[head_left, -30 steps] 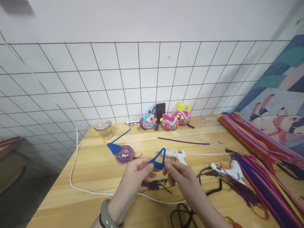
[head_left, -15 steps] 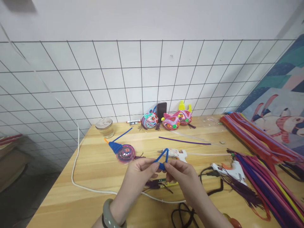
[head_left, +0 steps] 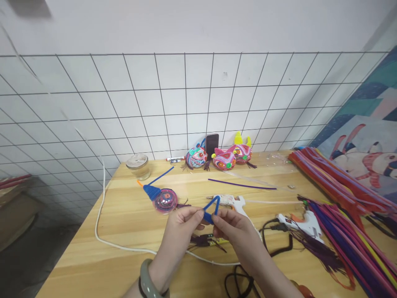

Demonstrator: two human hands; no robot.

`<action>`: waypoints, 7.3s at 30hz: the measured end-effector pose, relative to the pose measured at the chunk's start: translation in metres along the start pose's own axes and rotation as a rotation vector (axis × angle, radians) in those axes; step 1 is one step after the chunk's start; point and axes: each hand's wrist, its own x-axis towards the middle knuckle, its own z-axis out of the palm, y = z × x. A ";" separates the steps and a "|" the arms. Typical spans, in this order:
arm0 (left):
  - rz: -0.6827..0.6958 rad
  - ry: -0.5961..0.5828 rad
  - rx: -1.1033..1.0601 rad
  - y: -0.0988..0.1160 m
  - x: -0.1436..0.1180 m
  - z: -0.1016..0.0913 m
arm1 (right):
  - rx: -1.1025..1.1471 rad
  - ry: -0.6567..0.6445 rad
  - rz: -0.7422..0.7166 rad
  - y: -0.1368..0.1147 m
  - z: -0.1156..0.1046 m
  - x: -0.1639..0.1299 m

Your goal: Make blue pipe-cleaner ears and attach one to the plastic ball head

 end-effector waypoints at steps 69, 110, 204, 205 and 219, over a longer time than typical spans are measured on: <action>-0.103 -0.054 -0.241 0.003 0.002 0.002 | -0.062 -0.024 -0.053 -0.005 0.001 0.002; -0.006 -0.106 0.050 0.000 -0.002 0.007 | -0.160 0.072 -0.131 -0.008 -0.009 0.007; -0.086 0.128 -0.261 0.006 0.009 -0.007 | -0.321 0.094 -0.197 -0.036 -0.072 0.004; -0.081 0.136 -0.259 0.008 0.009 -0.009 | -0.326 0.127 -0.202 -0.039 -0.080 0.003; -0.127 0.180 -0.269 0.004 0.016 -0.011 | -0.761 0.329 -0.208 -0.078 -0.159 -0.031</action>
